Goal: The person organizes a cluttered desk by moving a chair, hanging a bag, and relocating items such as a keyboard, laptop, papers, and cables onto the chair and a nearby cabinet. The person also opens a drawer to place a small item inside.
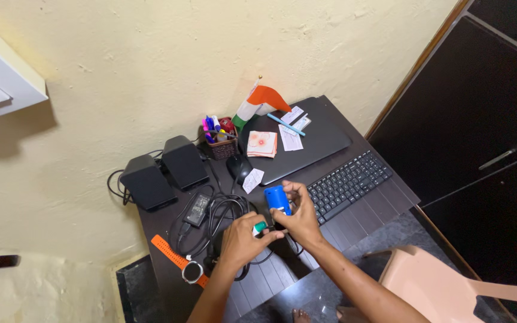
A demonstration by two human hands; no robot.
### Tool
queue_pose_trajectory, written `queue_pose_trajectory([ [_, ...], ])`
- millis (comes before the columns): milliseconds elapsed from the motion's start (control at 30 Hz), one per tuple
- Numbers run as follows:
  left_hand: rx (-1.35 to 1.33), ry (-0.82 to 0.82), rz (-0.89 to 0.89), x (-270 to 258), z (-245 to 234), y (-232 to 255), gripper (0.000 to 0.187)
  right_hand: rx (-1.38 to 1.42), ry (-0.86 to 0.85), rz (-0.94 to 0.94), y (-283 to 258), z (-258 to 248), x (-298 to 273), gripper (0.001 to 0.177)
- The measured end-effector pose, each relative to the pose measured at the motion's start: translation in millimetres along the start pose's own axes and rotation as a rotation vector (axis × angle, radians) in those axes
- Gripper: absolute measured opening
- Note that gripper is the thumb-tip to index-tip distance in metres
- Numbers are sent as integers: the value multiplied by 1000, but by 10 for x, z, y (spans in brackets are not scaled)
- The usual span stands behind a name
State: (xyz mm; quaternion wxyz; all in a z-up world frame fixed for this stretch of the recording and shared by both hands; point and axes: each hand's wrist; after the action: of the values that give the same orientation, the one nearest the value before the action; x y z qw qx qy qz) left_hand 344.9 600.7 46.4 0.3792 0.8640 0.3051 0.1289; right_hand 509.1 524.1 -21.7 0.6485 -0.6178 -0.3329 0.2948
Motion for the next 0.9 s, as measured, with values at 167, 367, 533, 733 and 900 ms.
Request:
queue_pose_trajectory([
  [167,-46,66,54,-28,15,-6,32,136,-142,354,-320,-91,61,73],
  [367,-159,49,265,-45,33,-93,22,238,20,286,-168,-193,99,70],
  [533,-121,14,96,-46,-40,-76,18,298,365,396,-17,-234,179,65],
  [733,-285,151,197,-25,-32,-247,16,160,186,-23,-99,-154,48,65],
  [900,-411,285,122,60,-19,-285,22,89,63,54,-300,-112,-38,74],
])
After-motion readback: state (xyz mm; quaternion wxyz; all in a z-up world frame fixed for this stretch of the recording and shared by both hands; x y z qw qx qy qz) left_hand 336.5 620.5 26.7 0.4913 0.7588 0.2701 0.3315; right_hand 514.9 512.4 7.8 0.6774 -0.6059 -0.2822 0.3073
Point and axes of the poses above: each hand's wrist, its own x-axis towards the middle knuckle, its own z-axis out of the palm, y = z × x, and after that the axes turned 4 degrees about z, right-handed
